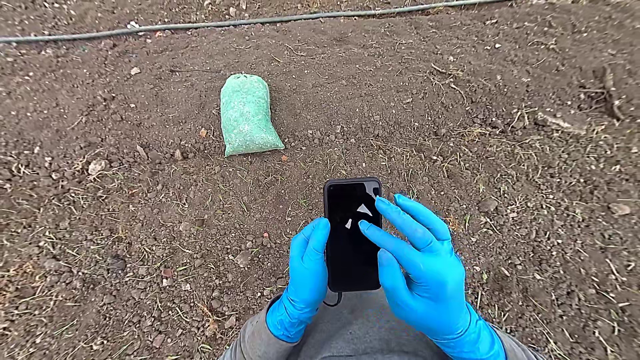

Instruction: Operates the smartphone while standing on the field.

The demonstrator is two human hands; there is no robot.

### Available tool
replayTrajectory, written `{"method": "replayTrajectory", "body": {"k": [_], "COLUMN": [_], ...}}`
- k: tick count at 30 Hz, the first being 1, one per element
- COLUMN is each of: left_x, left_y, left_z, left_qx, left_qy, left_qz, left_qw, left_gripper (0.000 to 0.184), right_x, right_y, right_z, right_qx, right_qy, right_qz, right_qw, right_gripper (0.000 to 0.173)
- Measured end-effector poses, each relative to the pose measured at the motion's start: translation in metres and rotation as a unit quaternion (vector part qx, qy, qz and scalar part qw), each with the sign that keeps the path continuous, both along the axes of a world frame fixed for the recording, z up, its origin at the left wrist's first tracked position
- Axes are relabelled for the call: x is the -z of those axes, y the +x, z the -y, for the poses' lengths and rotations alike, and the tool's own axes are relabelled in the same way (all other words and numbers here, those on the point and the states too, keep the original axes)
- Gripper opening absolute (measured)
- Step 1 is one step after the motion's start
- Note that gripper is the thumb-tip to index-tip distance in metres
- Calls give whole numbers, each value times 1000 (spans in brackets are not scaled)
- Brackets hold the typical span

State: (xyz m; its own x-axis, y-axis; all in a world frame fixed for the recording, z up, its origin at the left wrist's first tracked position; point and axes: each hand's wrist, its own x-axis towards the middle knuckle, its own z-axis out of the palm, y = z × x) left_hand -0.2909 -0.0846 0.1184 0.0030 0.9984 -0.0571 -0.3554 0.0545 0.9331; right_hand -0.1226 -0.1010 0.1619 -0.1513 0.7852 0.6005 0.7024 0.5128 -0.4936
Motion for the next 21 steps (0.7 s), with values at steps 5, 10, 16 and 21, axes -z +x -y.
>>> {"method": "replayTrajectory", "body": {"k": [5,10,16,21], "left_x": [-1,-1,-1,-2], "left_y": [1,2,3,3], "left_z": [0,1,1,0], "left_qx": [-1,-1,-1,-2], "left_qy": [2,2,6,4], "left_qz": [-2,-7,-7,-8], "left_qw": [1000,1000,1000,1000], "left_gripper": [46,45,45,45], "right_x": [8,14,15,17], "right_y": [4,8,14,17], "right_z": [8,13,13,5], "right_qx": [-30,-54,-80,-77], "right_qy": [-4,-6,-6,2], "right_qz": [1,14,41,58], "right_qw": [1000,998,996,995], "right_gripper": [33,34,34,33]}}
